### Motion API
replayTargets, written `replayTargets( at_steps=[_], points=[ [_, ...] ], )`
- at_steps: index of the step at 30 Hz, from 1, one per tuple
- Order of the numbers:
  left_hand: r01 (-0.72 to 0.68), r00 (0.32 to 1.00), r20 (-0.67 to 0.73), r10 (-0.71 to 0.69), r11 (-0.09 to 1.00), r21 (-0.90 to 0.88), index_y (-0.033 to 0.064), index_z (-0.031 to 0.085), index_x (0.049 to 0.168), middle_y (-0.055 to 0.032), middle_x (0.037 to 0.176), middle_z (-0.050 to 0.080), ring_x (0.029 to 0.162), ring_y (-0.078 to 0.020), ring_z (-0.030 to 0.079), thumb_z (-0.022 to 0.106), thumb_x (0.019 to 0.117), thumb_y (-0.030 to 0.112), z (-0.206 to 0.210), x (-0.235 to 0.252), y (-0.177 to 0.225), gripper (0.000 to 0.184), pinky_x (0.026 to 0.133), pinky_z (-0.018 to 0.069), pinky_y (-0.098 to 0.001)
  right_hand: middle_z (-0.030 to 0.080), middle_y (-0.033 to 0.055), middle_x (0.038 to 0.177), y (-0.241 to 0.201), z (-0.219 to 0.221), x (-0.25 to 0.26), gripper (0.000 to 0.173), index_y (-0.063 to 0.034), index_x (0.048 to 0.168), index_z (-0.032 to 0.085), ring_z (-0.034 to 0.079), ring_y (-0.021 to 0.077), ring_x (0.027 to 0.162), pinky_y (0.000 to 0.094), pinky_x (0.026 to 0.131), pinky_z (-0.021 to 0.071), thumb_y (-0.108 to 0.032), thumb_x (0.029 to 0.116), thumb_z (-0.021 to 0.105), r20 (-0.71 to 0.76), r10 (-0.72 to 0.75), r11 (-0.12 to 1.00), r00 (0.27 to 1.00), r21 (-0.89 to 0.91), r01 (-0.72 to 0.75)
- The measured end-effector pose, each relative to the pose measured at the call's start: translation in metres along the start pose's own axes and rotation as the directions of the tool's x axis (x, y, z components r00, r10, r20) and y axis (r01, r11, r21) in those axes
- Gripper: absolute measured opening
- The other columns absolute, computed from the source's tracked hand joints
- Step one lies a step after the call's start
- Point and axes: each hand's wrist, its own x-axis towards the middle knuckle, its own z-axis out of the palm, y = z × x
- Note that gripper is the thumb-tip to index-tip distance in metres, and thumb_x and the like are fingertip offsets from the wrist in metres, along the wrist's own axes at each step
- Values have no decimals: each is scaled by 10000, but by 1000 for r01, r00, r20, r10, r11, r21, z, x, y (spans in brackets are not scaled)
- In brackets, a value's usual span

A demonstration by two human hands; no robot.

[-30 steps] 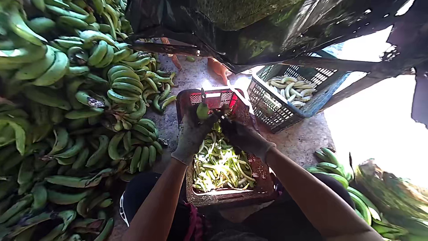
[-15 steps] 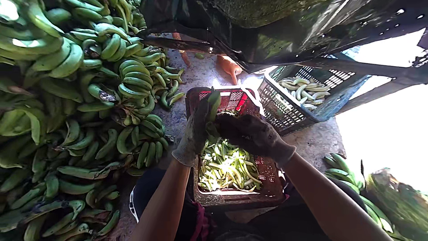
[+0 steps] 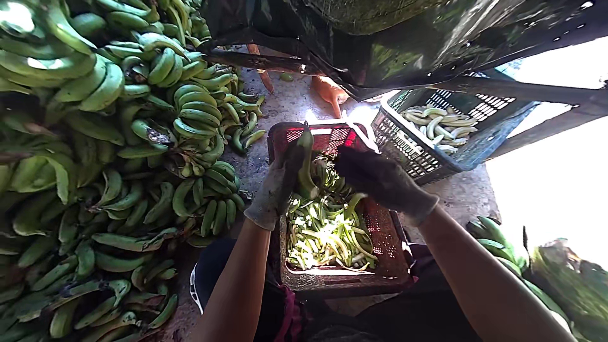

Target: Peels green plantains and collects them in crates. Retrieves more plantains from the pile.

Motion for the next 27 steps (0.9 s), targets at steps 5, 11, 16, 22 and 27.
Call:
replayTargets(
  at_steps=[5, 11, 16, 22, 27],
  points=[
    [-112, 989, -102, 111, 994, -8, 341, 438, 1494, 1, 1177, 663, 930, -96, 665, 408, 1060, 525, 7, -5, -2, 472, 723, 586, -301, 673, 71, 1103, -11, 12, -4, 581, -371, 1514, 503, 652, 203, 978, 449, 822, 560, -431, 951, 635, 135, -70, 993, 988, -82, 82],
    [-28, 998, 64, 20, 991, 131, 299, 480, 1480, -29, 1053, 682, 794, -111, 658, 409, 1067, 513, 20, -20, 4, 471, 647, 567, -270, 685, 144, 1216, 19, -17, 20, 547, -220, 1483, 560, 653, 314, 1113, 544, 951, 524, -381, 961, 606, -166, -71, 974, 984, -224, 33],
    [-46, 991, -128, 46, 999, 6, 334, 528, 1388, -3, 1001, 681, 725, -105, 646, 435, 1049, 540, 6, -9, -8, 406, 563, 547, -269, 706, 96, 1170, 1, -7, -1, 586, -273, 1496, 544, 668, 254, 1080, 510, 941, 542, -372, 931, 664, -32, -81, 986, 996, -148, 76],
    [-54, 995, -83, 57, 998, 39, 339, 498, 1418, 12, 973, 658, 725, -72, 636, 396, 1087, 444, 21, -20, 1, 362, 579, 553, -248, 709, 136, 1170, 12, -3, 15, 494, -281, 1387, 647, 681, 318, 1061, 563, 883, 547, -391, 905, 669, -67, -154, 965, 986, -226, 135],
    [1, 1000, -22, -2, 1000, -25, 321, 497, 1451, -24, 1042, 684, 774, -113, 668, 415, 1083, 416, 19, -15, -3, 389, 616, 577, -278, 706, 104, 1190, 14, -19, 24, 560, -244, 1526, 505, 676, 260, 1077, 528, 931, 545, -405, 995, 581, -151, -16, 983, 988, -181, -11]
  ],
)
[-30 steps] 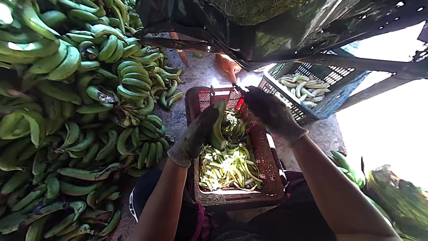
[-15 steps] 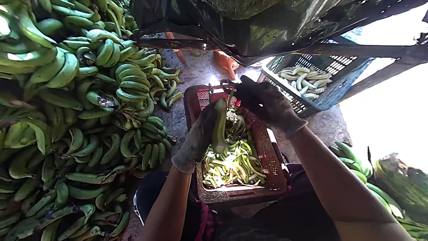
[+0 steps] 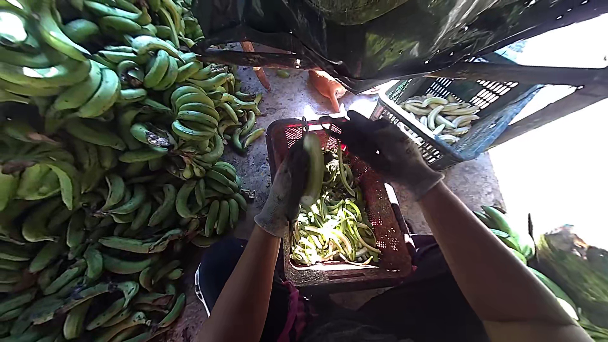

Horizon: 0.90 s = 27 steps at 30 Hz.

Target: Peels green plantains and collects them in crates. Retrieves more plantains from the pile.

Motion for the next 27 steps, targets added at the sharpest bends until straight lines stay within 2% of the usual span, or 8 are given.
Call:
replayTargets(
  at_steps=[3, 5, 7, 11, 14, 19, 24, 27],
  points=[
    [-179, 966, -173, 192, 980, 85, 243, 550, 1360, -1, 1022, 646, 780, -80, 612, 457, 1069, 375, -11, 13, -16, 333, 606, 529, -264, 719, 74, 1077, -29, 21, -24, 560, -235, 1464, 581, 685, 222, 965, 490, 855, 569, -391, 931, 651, 15, -150, 987, 989, 54, 149],
    [-244, 909, -336, 246, 969, 49, 213, 435, 1457, 23, 1141, 634, 922, -48, 632, 404, 1067, 489, -6, 22, -12, 479, 766, 564, -270, 698, 81, 1028, -42, 31, -32, 590, -266, 1479, 567, 665, 231, 928, 472, 822, 548, -454, 923, 622, 39, -200, 980, 979, 19, 200],
    [-293, 876, -410, 253, 955, -36, 217, 355, 1500, 38, 1147, 638, 912, -27, 644, 404, 1068, 506, 3, 25, -3, 522, 781, 569, -245, 707, 96, 1043, -40, 34, -31, 596, -264, 1484, 561, 673, 253, 947, 485, 836, 546, -483, 932, 611, 41, -206, 978, 978, -15, 207],
    [-163, 982, -98, 160, 986, -20, 226, 554, 1333, 20, 955, 650, 750, -48, 616, 416, 1085, 414, 5, 4, 2, 340, 627, 536, -228, 702, 107, 1217, -16, 17, -7, 560, -273, 1522, 514, 658, 277, 1121, 541, 958, 518, -444, 992, 566, 77, -78, 996, 994, 59, 74],
    [37, 975, 215, -55, 996, 87, 218, 546, 1413, -35, 988, 694, 770, -103, 657, 445, 1070, 411, 12, -3, 11, 406, 657, 568, -269, 710, 92, 1169, -1, 9, 8, 462, -207, 1490, 536, 680, 227, 1061, 516, 926, 543, -377, 1065, 482, 78, 13, 989, 997, 147, -25],
    [-51, 997, -70, 36, 973, -224, 215, 647, 1155, 22, 872, 654, 682, -67, 611, 439, 1061, 496, -8, 15, -17, 361, 562, 527, -234, 716, 80, 1081, -30, 22, -20, 558, -237, 1495, 547, 683, 241, 976, 510, 844, 559, -431, 974, 587, 13, -121, 992, 993, 17, 121],
    [-340, 934, -236, 269, 874, -348, 237, 549, 1355, 24, 1179, 661, 990, -84, 661, 418, 1080, 434, -12, 24, -20, 363, 795, 589, -292, 714, 117, 1086, -39, 32, -28, 543, -281, 1430, 615, 683, 269, 971, 504, 828, 543, -505, 935, 606, -84, -273, 961, 958, -79, 267],
    [-377, 926, -148, 347, 857, -352, 311, 461, 1459, 42, 1364, 605, 1086, -92, 644, 373, 1087, 466, -9, 21, -17, 413, 837, 573, -279, 706, 129, 1123, -38, 25, -22, 569, -250, 1492, 554, 674, 299, 1014, 528, 855, 537, -430, 953, 573, -52, -185, 981, 981, -70, 182]
  ],
)
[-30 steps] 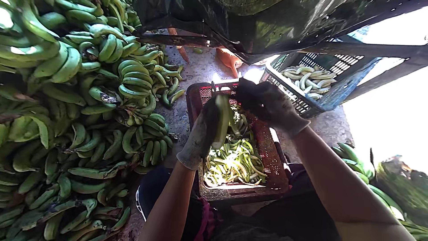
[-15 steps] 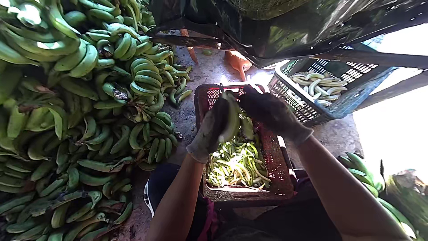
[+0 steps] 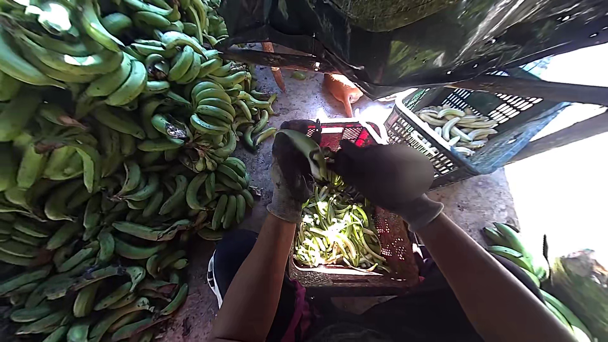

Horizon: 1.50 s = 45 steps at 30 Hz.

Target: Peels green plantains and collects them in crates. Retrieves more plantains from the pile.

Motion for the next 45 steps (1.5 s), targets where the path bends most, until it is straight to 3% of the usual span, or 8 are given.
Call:
replayTargets(
  at_steps=[7, 13, 20, 28, 35, 40, 42, 45],
  points=[
    [224, 974, -44, -222, 916, 334, 274, 593, 1298, 28, 1005, 661, 812, -67, 634, 338, 1073, 547, 12, -14, 10, 436, 665, 556, -269, 692, 115, 1142, 17, -2, 1, 579, -306, 1501, 537, 652, 296, 1047, 533, 874, 524, -488, 952, 577, 32, 58, 998, 998, 8, -58],
    [304, 899, 63, -432, 723, 620, 199, 566, 1388, -50, 1054, 673, 864, -127, 651, 331, 1079, 521, 28, -13, 10, 505, 739, 566, -349, 687, 54, 1310, 32, -9, 17, 471, -222, 1484, 551, 638, 211, 1232, 509, 1059, 489, -438, 1087, 416, 205, 294, 936, 934, 134, -324],
    [347, 938, -99, -332, 893, 286, 265, 616, 1253, 38, 925, 659, 737, -48, 619, 481, 1043, 499, 5, -10, 5, 342, 606, 535, -231, 707, 108, 1124, 12, 5, -3, 581, -247, 1530, 496, 678, 279, 1021, 515, 892, 552, -446, 988, 557, 103, 46, 998, 994, 42, -51],
    [318, 932, -29, -361, 856, -407, 109, 572, 1110, -80, 951, 683, 828, -168, 696, 194, 1103, 380, 1, 22, 12, 465, 701, 604, -304, 700, 134, 1040, 4, 4, -6, 443, -327, 1373, 649, 677, 307, 869, 499, 719, 538, -509, 978, 569, -64, -214, 964, 975, -172, 201],
    [239, 971, -82, -226, 948, 208, 235, 634, 1145, 40, 830, 623, 675, -39, 602, 415, 1066, 506, 13, -16, 9, 358, 558, 521, -209, 685, 134, 1104, -2, -4, -1, 593, -290, 1544, 480, 680, 297, 924, 507, 713, 557, -481, 983, 484, 101, 111, 992, 989, -75, -103],
    [265, 958, -79, -276, 745, 612, 263, 502, 1443, -32, 1113, 645, 897, -117, 621, 378, 1090, 444, 16, -16, 3, 416, 747, 545, -347, 680, 98, 1245, 5, 3, 8, 505, -309, 1538, 481, 671, 274, 1098, 556, 893, 548, -461, 1057, 469, 208, 346, 931, 915, 44, -362],
    [284, 944, -51, -327, 721, 632, 271, 497, 1463, -55, 1106, 678, 863, -154, 655, 348, 1084, 492, 17, -14, -2, 463, 728, 566, -381, 654, -4, 1370, 15, 2, 13, 481, -296, 1482, 537, 638, 168, 1230, 515, 1030, 514, -517, 1084, 380, 335, 435, 850, 836, 153, -504],
    [463, 879, -56, -473, 821, 334, 209, 587, 1279, -53, 897, 679, 656, -139, 632, 371, 1077, 510, 15, -9, -3, 422, 549, 538, -279, 694, 32, 1230, 16, 1, 7, 399, -241, 1389, 595, 683, 205, 1079, 535, 908, 546, -425, 1102, 387, 307, 400, 862, 864, 194, -468]
  ],
)
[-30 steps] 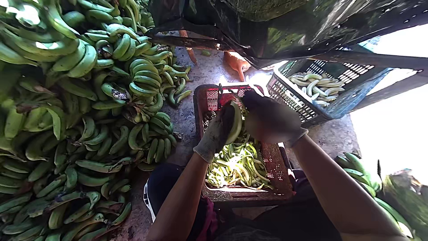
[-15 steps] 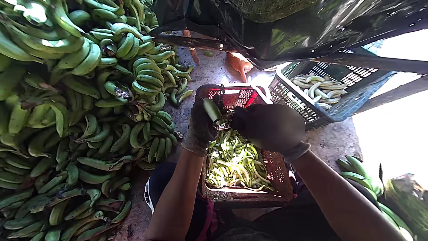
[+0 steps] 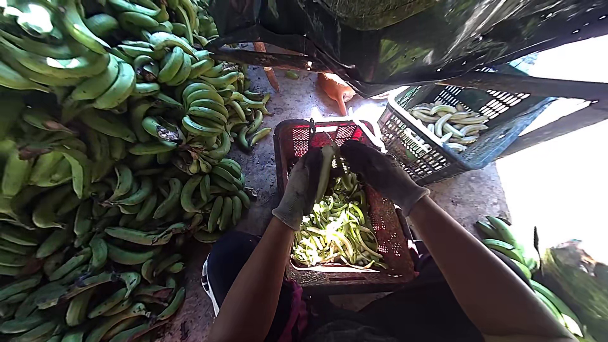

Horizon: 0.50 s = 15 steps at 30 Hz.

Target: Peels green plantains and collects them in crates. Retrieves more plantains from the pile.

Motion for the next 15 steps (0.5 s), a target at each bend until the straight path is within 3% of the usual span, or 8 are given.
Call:
replayTargets(
  at_steps=[1, 3, 5, 8, 12, 14, 15],
  points=[
    [35, 999, 24, -33, 993, -109, 210, 597, 1235, -43, 860, 663, 624, -131, 619, 397, 1060, 547, -4, 2, 2, 429, 516, 527, -266, 700, 43, 1192, 0, 0, -6, 385, -249, 1429, 562, 692, 208, 1027, 520, 865, 567, -383, 1096, 422, -23, -77, 997, 997, -31, 76],
    [23, 999, 28, -18, 985, -170, 220, 609, 1191, -11, 836, 633, 630, -105, 606, 430, 1042, 566, -15, 1, 5, 416, 523, 531, -261, 704, 96, 1161, -1, -1, -13, 498, -233, 1532, 485, 689, 256, 1028, 516, 879, 563, -373, 1055, 492, -18, -245, 959, 969, -149, 239],
    [-30, 998, -52, 26, 995, -96, 210, 634, 1163, 20, 839, 635, 668, -66, 604, 438, 1049, 532, -20, 0, 7, 394, 563, 524, -236, 712, 103, 1079, 4, 0, -17, 594, -231, 1522, 510, 689, 268, 977, 490, 834, 570, -457, 974, 543, 11, -441, 861, 897, -278, 427],
    [12, 997, -72, -26, 980, -199, 154, 624, 1208, -29, 892, 690, 698, -97, 656, 376, 1071, 492, -21, 5, 16, 441, 582, 555, -247, 709, 100, 973, 12, 1, -22, 572, -310, 1455, 584, 684, 266, 864, 471, 744, 554, -583, 957, 517, 31, -620, 721, 784, -372, 585],
    [-3, 1000, -25, -3, 972, -236, 196, 640, 1192, -9, 901, 689, 677, -79, 642, 435, 1041, 546, -27, -10, 12, 434, 560, 539, -225, 713, 93, 1016, 6, -2, -25, 501, -353, 1425, 607, 684, 254, 867, 460, 726, 544, -540, 969, 522, 4, -652, 684, 758, -428, 591],
    [-68, 997, -44, 64, 992, -105, 204, 646, 1117, 17, 798, 648, 596, -49, 587, 400, 1052, 552, -16, -15, 11, 431, 482, 488, -201, 715, 105, 1069, 2, -3, -26, 525, -326, 1444, 598, 690, 270, 921, 478, 754, 548, -494, 951, 529, -27, -581, 748, 813, -411, 521],
    [-112, 993, -32, 111, 993, -35, 224, 635, 1121, 32, 807, 624, 627, -43, 581, 381, 1066, 524, -12, -17, 11, 397, 511, 491, -202, 714, 118, 1100, 1, -3, -25, 557, -307, 1465, 581, 693, 287, 957, 495, 774, 556, -480, 937, 550, -52, -515, 803, 856, -380, 460]
  ],
)
